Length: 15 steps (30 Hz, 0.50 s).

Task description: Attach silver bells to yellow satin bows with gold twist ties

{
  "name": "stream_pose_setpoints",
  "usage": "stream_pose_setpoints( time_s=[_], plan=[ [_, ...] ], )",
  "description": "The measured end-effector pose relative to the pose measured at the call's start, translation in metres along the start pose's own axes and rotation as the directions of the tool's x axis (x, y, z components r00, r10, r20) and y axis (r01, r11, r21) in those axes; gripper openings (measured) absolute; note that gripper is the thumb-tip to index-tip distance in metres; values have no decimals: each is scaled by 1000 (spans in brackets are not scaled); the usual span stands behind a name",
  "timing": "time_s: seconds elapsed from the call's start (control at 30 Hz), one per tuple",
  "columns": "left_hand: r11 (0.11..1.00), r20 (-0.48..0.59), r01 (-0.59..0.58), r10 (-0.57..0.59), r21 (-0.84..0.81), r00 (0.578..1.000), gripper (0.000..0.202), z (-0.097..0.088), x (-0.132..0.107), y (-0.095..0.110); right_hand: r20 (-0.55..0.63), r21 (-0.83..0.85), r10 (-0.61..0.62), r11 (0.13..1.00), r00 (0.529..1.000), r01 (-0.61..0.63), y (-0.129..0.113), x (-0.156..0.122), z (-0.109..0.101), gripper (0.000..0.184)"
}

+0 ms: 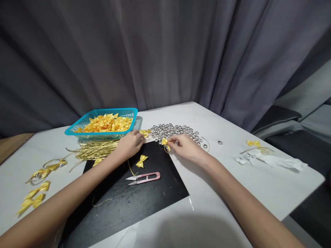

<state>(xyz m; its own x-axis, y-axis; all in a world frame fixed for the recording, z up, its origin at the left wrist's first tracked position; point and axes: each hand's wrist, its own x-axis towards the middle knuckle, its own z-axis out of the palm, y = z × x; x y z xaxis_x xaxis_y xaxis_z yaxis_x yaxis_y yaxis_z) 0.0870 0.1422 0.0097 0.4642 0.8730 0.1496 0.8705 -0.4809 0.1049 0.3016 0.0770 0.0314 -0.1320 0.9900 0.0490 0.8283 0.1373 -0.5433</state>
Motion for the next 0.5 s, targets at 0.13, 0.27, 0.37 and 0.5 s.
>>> stream_pose_setpoints(
  time_s=[0.13,0.27,0.37,0.5],
  plan=[
    [999,-4,-5,5,-33,1000,29,1,-1,-5,-53,-32,-10,999,999,9,-8,18,13,21],
    [994,-19,35,-37,-101,999,32,2,4,-5,7,-80,-40,996,999,41,-19,57,29,28],
    [982,-2,46,-47,-185,999,32,-5,4,-5,47,-127,-61,990,997,66,-30,88,42,30],
    [943,27,19,-10,-332,1000,20,-40,-21,-13,55,-168,-91,981,994,99,-45,115,57,31]
  ],
)
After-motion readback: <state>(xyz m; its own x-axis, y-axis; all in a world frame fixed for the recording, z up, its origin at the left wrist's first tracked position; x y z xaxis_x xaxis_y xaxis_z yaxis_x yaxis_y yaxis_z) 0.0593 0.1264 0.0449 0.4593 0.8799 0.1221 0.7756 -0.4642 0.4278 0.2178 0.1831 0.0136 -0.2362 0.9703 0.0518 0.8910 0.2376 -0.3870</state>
